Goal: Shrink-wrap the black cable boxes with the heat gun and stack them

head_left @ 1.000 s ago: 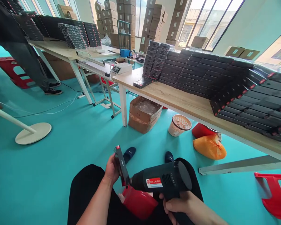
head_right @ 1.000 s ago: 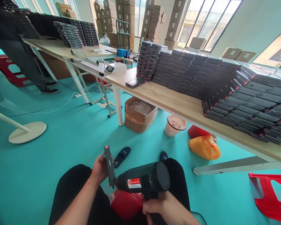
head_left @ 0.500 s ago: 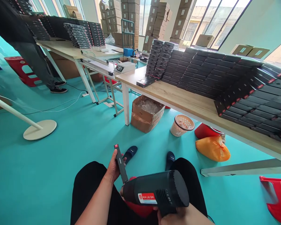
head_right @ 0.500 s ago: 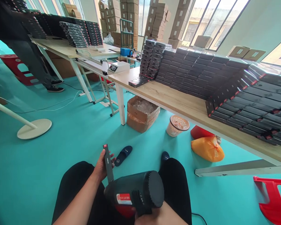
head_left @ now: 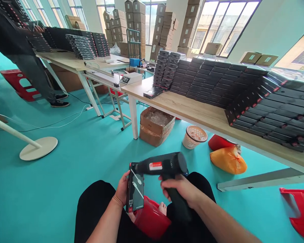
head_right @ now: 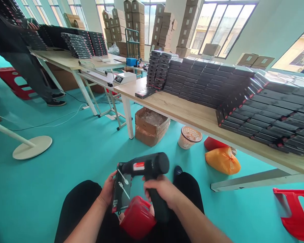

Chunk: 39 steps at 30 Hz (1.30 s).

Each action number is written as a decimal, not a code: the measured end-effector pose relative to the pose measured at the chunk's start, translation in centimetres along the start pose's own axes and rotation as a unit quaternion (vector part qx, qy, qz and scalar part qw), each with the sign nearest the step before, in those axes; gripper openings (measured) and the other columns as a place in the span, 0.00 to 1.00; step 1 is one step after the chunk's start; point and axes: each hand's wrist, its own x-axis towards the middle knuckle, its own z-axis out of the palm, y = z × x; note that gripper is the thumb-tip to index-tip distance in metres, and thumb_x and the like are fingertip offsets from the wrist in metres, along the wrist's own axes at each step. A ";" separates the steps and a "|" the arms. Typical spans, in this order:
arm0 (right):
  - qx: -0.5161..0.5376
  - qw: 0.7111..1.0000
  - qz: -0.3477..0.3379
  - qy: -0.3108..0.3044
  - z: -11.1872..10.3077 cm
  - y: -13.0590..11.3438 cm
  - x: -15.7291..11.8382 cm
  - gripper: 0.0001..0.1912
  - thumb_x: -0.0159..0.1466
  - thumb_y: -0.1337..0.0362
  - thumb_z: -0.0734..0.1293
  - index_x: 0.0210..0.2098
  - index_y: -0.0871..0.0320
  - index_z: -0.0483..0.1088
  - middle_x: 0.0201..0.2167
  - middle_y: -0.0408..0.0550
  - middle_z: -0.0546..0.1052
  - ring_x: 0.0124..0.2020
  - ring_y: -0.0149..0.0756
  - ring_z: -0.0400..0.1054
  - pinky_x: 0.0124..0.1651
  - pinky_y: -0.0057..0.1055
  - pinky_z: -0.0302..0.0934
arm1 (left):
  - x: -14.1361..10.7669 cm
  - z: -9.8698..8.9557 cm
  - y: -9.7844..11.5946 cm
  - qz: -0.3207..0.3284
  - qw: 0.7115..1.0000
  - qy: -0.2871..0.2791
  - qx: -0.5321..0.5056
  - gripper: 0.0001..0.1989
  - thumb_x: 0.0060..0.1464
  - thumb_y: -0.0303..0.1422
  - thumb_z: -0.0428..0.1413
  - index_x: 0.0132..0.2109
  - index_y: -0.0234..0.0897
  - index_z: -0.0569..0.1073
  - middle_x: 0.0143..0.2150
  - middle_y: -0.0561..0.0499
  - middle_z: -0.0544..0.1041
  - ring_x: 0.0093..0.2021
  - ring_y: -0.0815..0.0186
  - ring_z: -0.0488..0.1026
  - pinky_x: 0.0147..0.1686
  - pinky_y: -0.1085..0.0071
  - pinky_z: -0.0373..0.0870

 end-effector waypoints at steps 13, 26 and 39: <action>0.012 0.996 -0.007 0.083 -3.3 0.8 -2.2 0.15 0.54 0.61 0.72 0.39 0.62 0.73 0.26 0.43 0.75 0.24 0.32 0.68 0.27 0.29 0.61 | 1.2 -0.2 -1.0 0.288 0.916 0.077 0.270 0.17 0.44 0.31 0.66 0.43 0.39 0.74 0.34 0.52 0.81 0.36 0.60 0.78 0.40 0.66 0.73; -0.043 0.998 -0.020 0.036 -1.2 -0.5 -3.4 0.15 0.53 0.62 0.71 0.39 0.63 0.73 0.18 0.41 0.73 0.20 0.32 0.64 0.27 0.31 0.59 | 2.1 -0.8 -1.0 0.404 0.815 0.068 0.410 0.16 0.40 0.23 0.63 0.38 0.43 0.80 0.44 0.49 0.78 0.49 0.56 0.74 0.54 0.62 0.68; -0.068 0.997 -0.019 0.025 0.0 -0.6 -3.2 0.13 0.49 0.62 0.71 0.34 0.59 0.72 0.16 0.39 0.72 0.18 0.32 0.63 0.26 0.32 0.58 | 2.9 -1.7 -0.7 0.398 0.832 0.083 0.377 0.13 0.37 0.26 0.65 0.35 0.42 0.81 0.44 0.47 0.78 0.49 0.53 0.74 0.57 0.59 0.67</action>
